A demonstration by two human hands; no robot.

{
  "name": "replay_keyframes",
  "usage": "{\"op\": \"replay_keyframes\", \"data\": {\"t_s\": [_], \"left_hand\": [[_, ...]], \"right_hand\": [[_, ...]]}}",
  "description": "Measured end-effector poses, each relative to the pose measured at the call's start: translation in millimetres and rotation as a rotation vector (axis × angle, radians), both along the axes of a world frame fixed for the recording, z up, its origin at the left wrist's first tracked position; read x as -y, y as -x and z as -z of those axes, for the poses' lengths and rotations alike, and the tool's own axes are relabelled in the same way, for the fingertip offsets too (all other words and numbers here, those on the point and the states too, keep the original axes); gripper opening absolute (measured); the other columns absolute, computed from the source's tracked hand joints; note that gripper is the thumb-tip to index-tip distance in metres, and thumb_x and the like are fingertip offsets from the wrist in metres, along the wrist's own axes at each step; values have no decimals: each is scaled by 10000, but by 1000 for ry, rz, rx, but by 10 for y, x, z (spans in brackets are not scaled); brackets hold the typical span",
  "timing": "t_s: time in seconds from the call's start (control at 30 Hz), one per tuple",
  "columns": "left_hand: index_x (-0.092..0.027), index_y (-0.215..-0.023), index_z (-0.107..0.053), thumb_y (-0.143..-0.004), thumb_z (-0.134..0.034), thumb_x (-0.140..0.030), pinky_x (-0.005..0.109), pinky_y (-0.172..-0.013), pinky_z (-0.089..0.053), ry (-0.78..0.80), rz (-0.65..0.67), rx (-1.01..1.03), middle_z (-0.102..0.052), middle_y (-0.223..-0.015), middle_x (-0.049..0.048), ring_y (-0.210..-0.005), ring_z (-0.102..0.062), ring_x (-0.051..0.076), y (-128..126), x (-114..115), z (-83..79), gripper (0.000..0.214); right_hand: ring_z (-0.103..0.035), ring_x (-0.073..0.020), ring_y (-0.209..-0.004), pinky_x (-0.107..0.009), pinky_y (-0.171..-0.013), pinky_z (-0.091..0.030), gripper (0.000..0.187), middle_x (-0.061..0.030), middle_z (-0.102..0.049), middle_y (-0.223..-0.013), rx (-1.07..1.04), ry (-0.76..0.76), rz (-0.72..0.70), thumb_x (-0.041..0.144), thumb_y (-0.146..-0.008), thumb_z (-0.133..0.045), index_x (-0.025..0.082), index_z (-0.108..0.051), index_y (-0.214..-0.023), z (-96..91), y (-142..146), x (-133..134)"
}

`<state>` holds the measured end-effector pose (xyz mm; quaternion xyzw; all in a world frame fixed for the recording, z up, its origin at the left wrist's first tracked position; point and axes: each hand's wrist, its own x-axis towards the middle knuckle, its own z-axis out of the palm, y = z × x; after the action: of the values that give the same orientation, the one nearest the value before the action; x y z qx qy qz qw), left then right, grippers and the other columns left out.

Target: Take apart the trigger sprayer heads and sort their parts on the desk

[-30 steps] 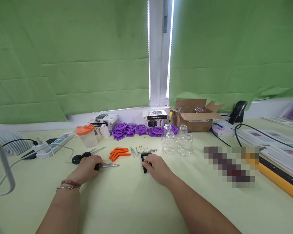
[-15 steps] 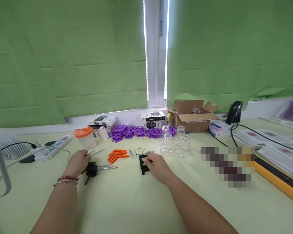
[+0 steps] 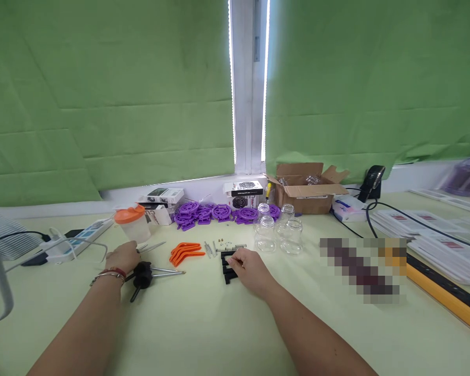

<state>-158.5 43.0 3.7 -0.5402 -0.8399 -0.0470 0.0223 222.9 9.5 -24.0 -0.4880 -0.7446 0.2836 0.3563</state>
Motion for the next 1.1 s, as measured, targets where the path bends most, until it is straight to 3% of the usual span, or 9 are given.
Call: {"op": "replay_keyframes", "data": {"t_s": [0.27,0.4,0.5,0.6,0.67,0.77,0.93,1.1], "left_hand": [[-97,-1020,-567,-794,-361,-152,399,-775,-436,-140,80,-24,-590,-1024,223,-980,-565,334,-150,96,-114,311],[-133,-1093,-520,-840,-333,-207,415,-800,-442,-381,105,48,-543,-1076,192,-983,-550,313,-302,158,-231,323],[-175,-1033,-539,-819,-400,-219,394,-831,-466,-595,165,387,-564,-1035,131,-970,-553,260,-525,206,-324,259],[-186,-965,-539,-778,-466,-198,340,-712,-533,-751,148,1101,-593,-918,52,-804,-588,179,-836,293,-397,201],[-177,-900,-559,-754,-512,-153,294,-675,-546,-702,168,1521,-600,-895,37,-777,-600,148,-1038,381,-413,155],[-157,-872,-588,-747,-505,-67,245,-616,-545,-542,92,1863,-633,-826,53,-716,-626,132,-1250,516,-355,175],[-151,-880,-587,-794,-476,-64,266,-642,-557,-378,86,2122,-664,-904,108,-797,-673,186,-1354,608,-122,165],[-166,-922,-581,-822,-511,-146,224,-528,-520,-296,109,2174,-653,-926,97,-827,-679,217,-1353,585,-12,124]], "right_hand": [[-443,-128,-620,-257,-587,-367,277,10,-498,-663,-3,-14,11,380,-830,-460,191,-508,-632,-18,-2,-9],[-439,-131,-606,-255,-574,-370,289,10,-498,-642,-13,-10,54,398,-827,-462,192,-508,-628,14,-17,-39],[-460,-138,-612,-260,-583,-380,292,4,-522,-646,-24,-10,86,412,-828,-464,194,-533,-647,42,-30,-72],[-506,-153,-657,-270,-614,-403,259,-13,-584,-712,-38,-30,109,401,-823,-473,198,-601,-724,57,-29,-105],[-543,-164,-719,-279,-655,-424,241,-31,-625,-801,-53,-48,126,382,-820,-479,202,-639,-799,67,-9,-133],[-573,-172,-791,-291,-719,-445,243,-52,-649,-910,-49,-69,155,344,-824,-475,200,-659,-888,81,57,-206],[-569,-194,-917,-308,-813,-429,294,-68,-652,-1007,204,-89,128,258,-849,-447,198,-657,-1046,44,210,-477],[-541,-239,-1004,-318,-819,-400,292,-81,-666,-1002,368,-81,103,188,-817,-503,227,-683,-1043,-9,308,-849]]}}
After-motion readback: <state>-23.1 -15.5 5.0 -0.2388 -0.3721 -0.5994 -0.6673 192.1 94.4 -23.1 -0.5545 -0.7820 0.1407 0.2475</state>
